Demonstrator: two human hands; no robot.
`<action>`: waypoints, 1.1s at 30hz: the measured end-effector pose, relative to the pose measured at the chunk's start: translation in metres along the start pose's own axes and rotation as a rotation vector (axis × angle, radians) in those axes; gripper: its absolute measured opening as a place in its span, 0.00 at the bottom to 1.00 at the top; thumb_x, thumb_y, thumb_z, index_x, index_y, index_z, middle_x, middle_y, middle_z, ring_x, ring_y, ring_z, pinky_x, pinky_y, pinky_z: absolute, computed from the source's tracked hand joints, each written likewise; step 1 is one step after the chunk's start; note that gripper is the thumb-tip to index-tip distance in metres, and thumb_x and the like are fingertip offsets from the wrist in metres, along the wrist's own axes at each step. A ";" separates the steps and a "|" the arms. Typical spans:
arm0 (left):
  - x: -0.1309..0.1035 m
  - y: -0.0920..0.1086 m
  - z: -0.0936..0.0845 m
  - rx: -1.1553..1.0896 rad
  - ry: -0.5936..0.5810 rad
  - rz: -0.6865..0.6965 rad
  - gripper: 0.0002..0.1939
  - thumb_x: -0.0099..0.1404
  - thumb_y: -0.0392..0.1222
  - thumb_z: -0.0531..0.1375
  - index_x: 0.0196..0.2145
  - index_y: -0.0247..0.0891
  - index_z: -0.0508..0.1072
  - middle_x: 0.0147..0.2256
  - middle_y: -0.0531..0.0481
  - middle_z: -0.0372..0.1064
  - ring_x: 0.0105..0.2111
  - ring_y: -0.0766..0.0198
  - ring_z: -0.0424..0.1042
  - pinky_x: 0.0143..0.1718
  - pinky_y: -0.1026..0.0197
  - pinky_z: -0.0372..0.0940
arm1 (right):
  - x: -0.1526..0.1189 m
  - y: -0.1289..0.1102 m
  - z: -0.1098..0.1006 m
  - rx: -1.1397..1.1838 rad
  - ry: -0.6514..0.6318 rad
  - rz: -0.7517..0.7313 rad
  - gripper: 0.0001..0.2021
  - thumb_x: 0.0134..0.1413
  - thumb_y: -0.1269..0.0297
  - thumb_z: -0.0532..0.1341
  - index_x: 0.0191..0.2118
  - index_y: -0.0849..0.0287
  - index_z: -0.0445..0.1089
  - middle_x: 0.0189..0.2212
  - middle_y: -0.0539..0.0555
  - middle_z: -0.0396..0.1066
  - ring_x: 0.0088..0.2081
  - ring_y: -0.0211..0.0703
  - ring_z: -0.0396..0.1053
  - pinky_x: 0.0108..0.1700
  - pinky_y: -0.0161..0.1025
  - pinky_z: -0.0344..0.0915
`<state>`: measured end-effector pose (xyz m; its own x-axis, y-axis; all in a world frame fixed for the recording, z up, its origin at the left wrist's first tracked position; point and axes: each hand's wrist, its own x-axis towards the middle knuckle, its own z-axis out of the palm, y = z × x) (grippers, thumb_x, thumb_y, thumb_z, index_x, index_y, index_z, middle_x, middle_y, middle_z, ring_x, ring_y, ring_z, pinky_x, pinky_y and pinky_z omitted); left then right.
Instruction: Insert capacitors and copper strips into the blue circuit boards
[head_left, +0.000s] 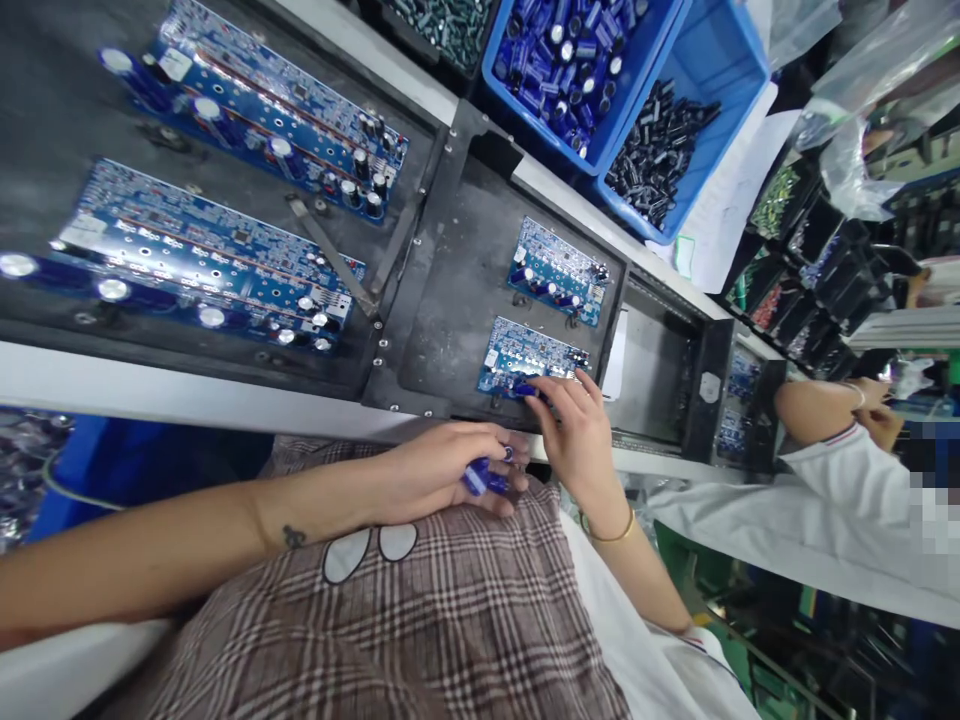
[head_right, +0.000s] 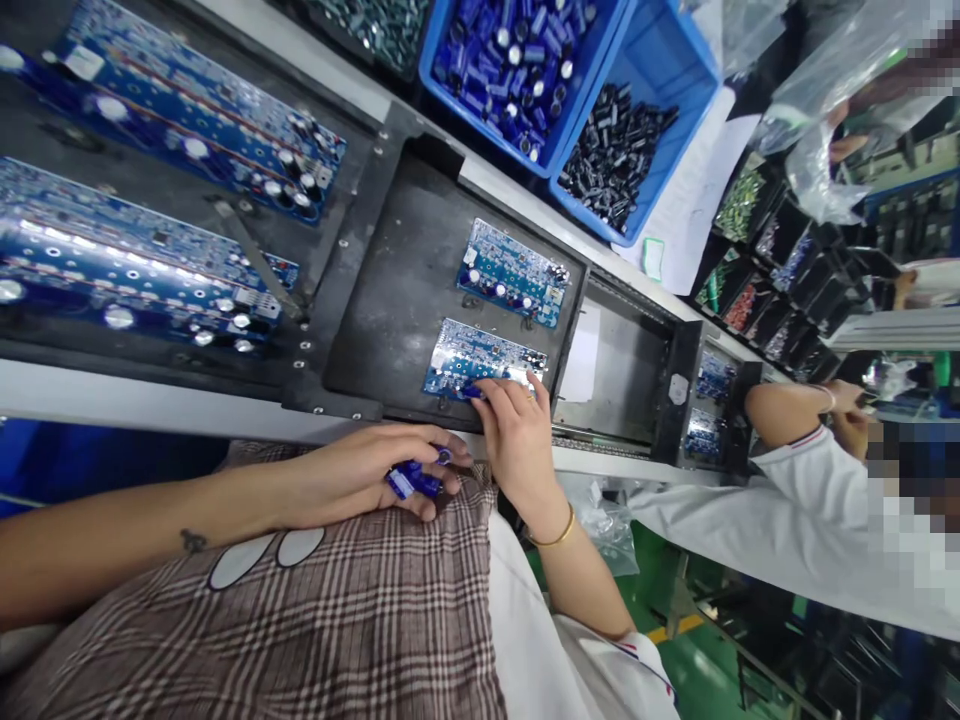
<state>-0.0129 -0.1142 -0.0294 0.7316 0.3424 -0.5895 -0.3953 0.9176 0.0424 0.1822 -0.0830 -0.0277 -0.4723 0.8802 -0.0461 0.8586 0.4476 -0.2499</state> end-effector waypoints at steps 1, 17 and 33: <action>0.000 -0.001 -0.001 0.001 -0.003 0.007 0.09 0.63 0.28 0.55 0.39 0.29 0.73 0.39 0.40 0.73 0.35 0.59 0.75 0.29 0.60 0.71 | 0.000 0.001 0.001 0.001 0.001 -0.003 0.08 0.66 0.65 0.55 0.47 0.54 0.70 0.41 0.52 0.77 0.45 0.43 0.73 0.64 0.54 0.57; -0.003 -0.006 -0.012 0.157 -0.010 0.140 0.12 0.68 0.45 0.60 0.37 0.32 0.75 0.31 0.50 0.61 0.28 0.71 0.59 0.20 0.73 0.56 | -0.006 0.009 0.011 -0.110 0.110 -0.249 0.15 0.64 0.70 0.57 0.55 0.52 0.68 0.43 0.53 0.78 0.50 0.44 0.73 0.66 0.58 0.55; -0.007 -0.011 -0.028 -0.047 -0.082 0.043 0.10 0.70 0.40 0.55 0.39 0.32 0.72 0.31 0.48 0.68 0.30 0.65 0.71 0.25 0.65 0.68 | 0.023 -0.027 0.012 0.055 0.076 -0.102 0.04 0.64 0.62 0.60 0.42 0.55 0.69 0.37 0.51 0.77 0.41 0.42 0.73 0.62 0.52 0.59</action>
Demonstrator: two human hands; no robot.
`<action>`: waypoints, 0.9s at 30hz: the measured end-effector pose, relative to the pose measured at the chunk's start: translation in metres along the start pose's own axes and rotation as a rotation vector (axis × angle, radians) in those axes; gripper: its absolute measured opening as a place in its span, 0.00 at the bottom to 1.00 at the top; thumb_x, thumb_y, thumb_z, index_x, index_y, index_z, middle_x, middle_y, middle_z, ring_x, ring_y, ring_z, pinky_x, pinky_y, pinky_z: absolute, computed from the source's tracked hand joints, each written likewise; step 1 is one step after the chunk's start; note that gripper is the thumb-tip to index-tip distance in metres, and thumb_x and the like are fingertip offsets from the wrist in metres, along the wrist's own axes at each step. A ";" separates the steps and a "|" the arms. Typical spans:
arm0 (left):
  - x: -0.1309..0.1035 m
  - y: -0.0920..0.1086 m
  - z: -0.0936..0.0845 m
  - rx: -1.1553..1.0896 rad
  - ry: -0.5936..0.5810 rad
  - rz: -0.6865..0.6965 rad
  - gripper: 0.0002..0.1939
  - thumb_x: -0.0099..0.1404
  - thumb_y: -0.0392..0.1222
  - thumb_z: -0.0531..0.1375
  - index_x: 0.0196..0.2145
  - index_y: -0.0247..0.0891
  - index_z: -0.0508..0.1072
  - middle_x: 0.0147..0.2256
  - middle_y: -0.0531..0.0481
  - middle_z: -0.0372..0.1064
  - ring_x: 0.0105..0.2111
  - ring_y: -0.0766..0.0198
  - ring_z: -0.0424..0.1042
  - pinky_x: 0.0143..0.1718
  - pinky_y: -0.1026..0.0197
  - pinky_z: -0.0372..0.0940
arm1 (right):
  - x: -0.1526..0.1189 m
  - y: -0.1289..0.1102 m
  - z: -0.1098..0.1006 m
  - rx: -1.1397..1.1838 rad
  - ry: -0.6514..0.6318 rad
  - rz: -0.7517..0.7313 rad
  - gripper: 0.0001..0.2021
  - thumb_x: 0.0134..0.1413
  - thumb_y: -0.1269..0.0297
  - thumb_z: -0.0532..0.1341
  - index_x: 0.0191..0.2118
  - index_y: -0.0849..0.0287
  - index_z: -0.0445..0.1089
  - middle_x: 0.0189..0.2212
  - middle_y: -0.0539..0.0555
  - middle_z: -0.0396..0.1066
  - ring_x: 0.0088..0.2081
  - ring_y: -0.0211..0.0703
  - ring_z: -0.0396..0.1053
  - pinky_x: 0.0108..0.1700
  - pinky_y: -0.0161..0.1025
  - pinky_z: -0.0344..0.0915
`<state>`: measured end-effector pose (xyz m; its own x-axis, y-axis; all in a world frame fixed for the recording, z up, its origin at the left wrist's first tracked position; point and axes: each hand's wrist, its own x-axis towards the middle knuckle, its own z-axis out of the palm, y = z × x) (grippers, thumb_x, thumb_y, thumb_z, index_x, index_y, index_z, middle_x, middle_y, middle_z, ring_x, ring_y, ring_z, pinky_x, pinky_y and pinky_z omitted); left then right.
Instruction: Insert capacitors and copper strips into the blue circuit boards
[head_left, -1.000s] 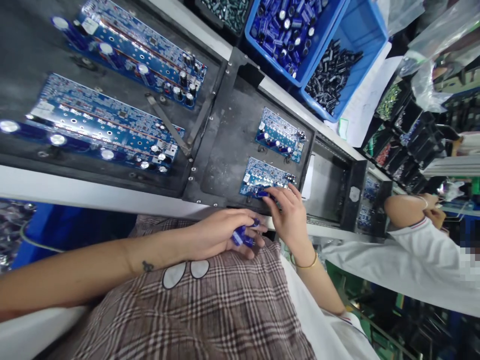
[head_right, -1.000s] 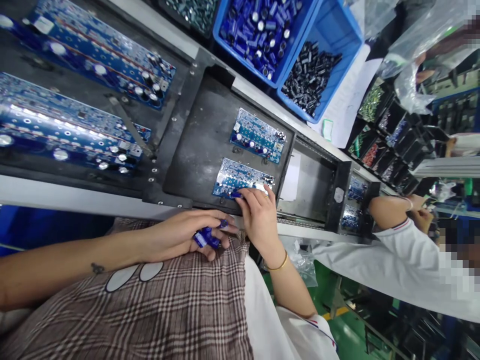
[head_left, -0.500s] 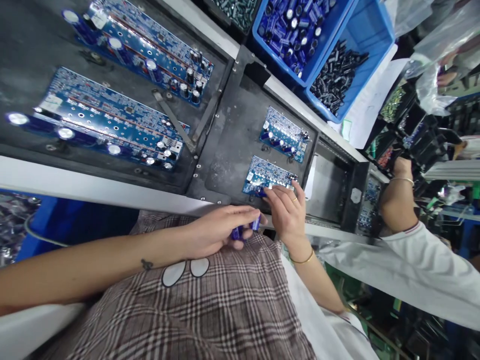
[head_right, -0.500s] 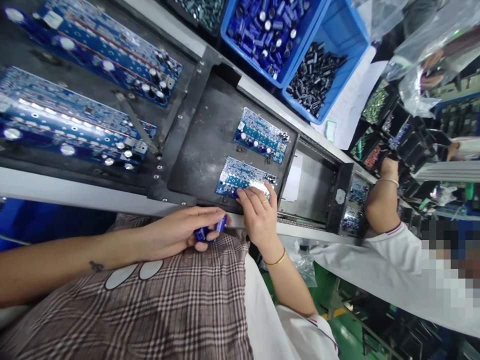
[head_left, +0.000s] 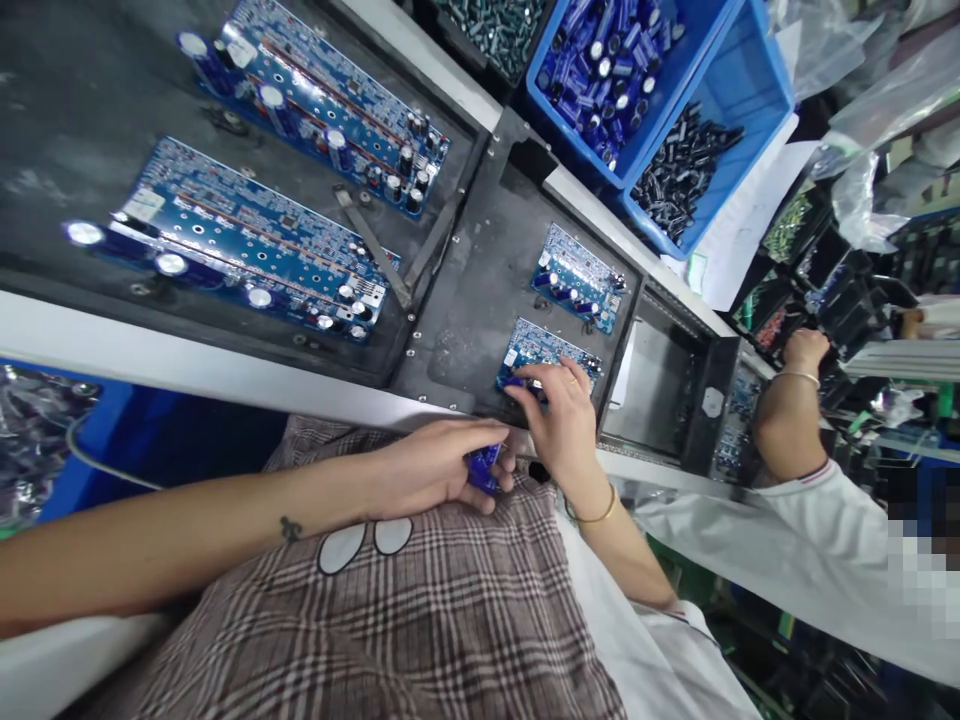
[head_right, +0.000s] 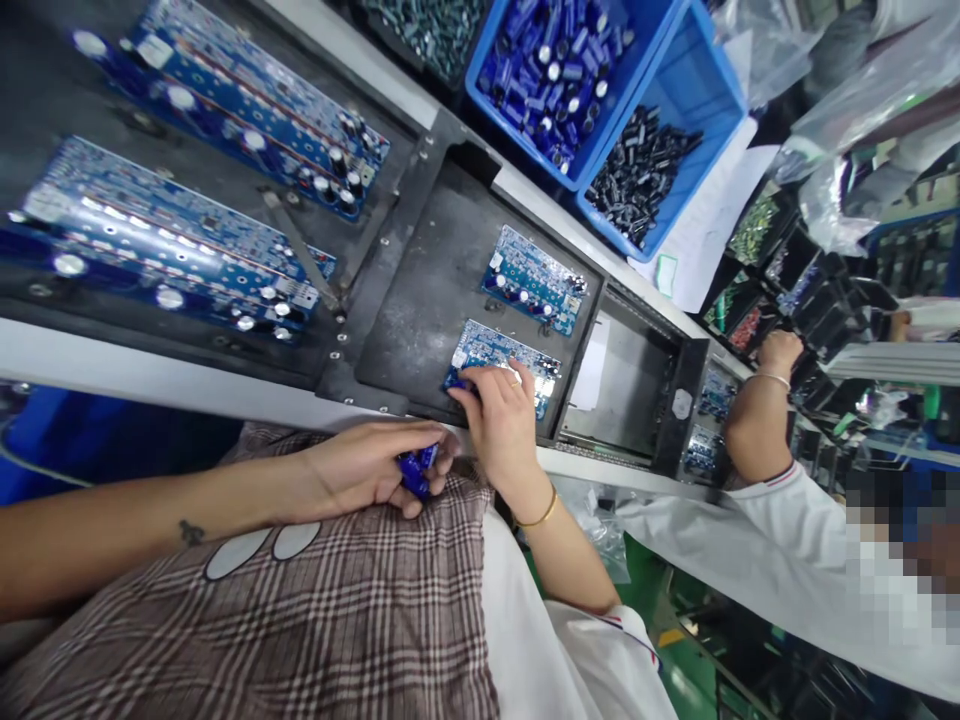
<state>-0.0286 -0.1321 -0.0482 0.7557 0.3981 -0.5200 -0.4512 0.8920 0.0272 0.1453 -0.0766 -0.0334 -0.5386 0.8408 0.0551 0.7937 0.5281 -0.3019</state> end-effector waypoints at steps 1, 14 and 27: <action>0.000 0.000 -0.001 0.012 -0.007 0.003 0.10 0.70 0.40 0.55 0.38 0.31 0.72 0.30 0.48 0.68 0.30 0.65 0.71 0.25 0.66 0.68 | 0.001 0.003 0.005 0.007 0.017 -0.004 0.04 0.64 0.62 0.59 0.42 0.55 0.69 0.37 0.51 0.77 0.40 0.42 0.73 0.62 0.51 0.59; -0.015 0.011 0.004 0.225 -0.056 -0.167 0.11 0.62 0.48 0.60 0.31 0.36 0.68 0.22 0.56 0.57 0.15 0.74 0.56 0.09 0.75 0.36 | -0.002 0.004 0.007 0.016 0.040 -0.017 0.03 0.64 0.64 0.59 0.41 0.54 0.68 0.37 0.50 0.76 0.40 0.41 0.73 0.64 0.54 0.57; -0.032 0.044 0.030 0.528 0.010 -0.009 0.14 0.64 0.51 0.60 0.32 0.37 0.68 0.22 0.55 0.59 0.14 0.72 0.58 0.07 0.73 0.36 | 0.001 0.002 0.010 -0.075 -0.002 -0.129 0.05 0.67 0.65 0.55 0.41 0.56 0.67 0.36 0.52 0.75 0.42 0.43 0.71 0.66 0.57 0.53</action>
<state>-0.0590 -0.0989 -0.0045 0.7524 0.3906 -0.5304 -0.1427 0.8827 0.4477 0.1440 -0.0760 -0.0437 -0.6379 0.7651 0.0870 0.7368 0.6393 -0.2200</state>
